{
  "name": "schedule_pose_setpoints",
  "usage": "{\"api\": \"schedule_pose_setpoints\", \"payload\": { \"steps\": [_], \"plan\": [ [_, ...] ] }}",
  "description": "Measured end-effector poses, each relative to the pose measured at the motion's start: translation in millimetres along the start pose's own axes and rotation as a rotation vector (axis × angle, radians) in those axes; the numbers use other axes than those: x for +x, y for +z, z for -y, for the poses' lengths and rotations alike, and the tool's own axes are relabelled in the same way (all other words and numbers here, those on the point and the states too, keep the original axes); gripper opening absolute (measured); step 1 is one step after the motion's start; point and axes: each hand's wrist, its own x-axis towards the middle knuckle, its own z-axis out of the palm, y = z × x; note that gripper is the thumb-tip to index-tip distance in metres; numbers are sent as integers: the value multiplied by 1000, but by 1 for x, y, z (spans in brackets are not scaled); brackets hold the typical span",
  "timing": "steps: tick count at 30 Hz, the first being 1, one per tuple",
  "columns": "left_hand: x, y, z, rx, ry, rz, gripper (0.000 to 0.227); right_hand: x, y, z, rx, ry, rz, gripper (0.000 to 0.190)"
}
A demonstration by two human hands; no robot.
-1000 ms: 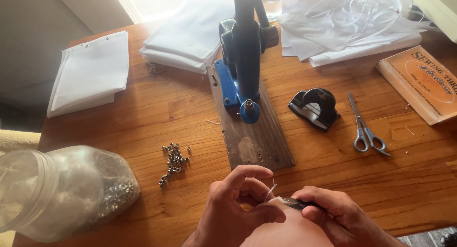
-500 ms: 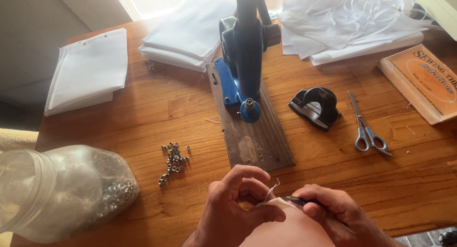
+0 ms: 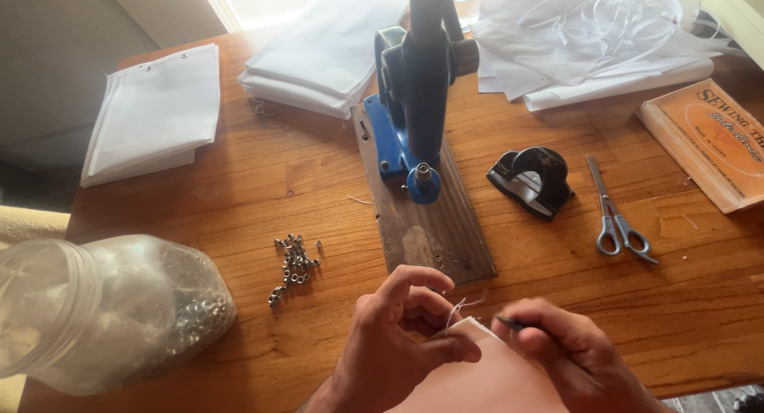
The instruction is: Trimming excess fabric and loose threads from the edges of a white fabric panel with pre-installed grommets using scissors.
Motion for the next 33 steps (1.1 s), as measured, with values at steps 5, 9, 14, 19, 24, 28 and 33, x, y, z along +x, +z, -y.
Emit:
{"api": "schedule_pose_setpoints", "payload": {
  "steps": [5,9,14,19,24,28,33],
  "plan": [
    [2,4,-6,61,133,41,62,-3,-2,12,23,172,-16,28],
    [-5,-38,-33,425,-237,290,92,-10,-37,-22,-118,42,-365,4],
    [-29,-54,-9,-182,-217,36,21,-7,-53,-39,175,199,-724,11],
    [-27,-35,-3,-87,-90,-268,17,-13,-24,-34,175,417,-796,20],
    [-6,-52,-34,531,105,-108,53,-10,-43,22,-409,91,-490,36],
    [27,-54,-50,714,213,98,42,17,-40,54,-683,131,-279,50],
    [57,-43,-49,759,140,156,38,17,-43,33,-420,209,-45,21]
  ]
}}
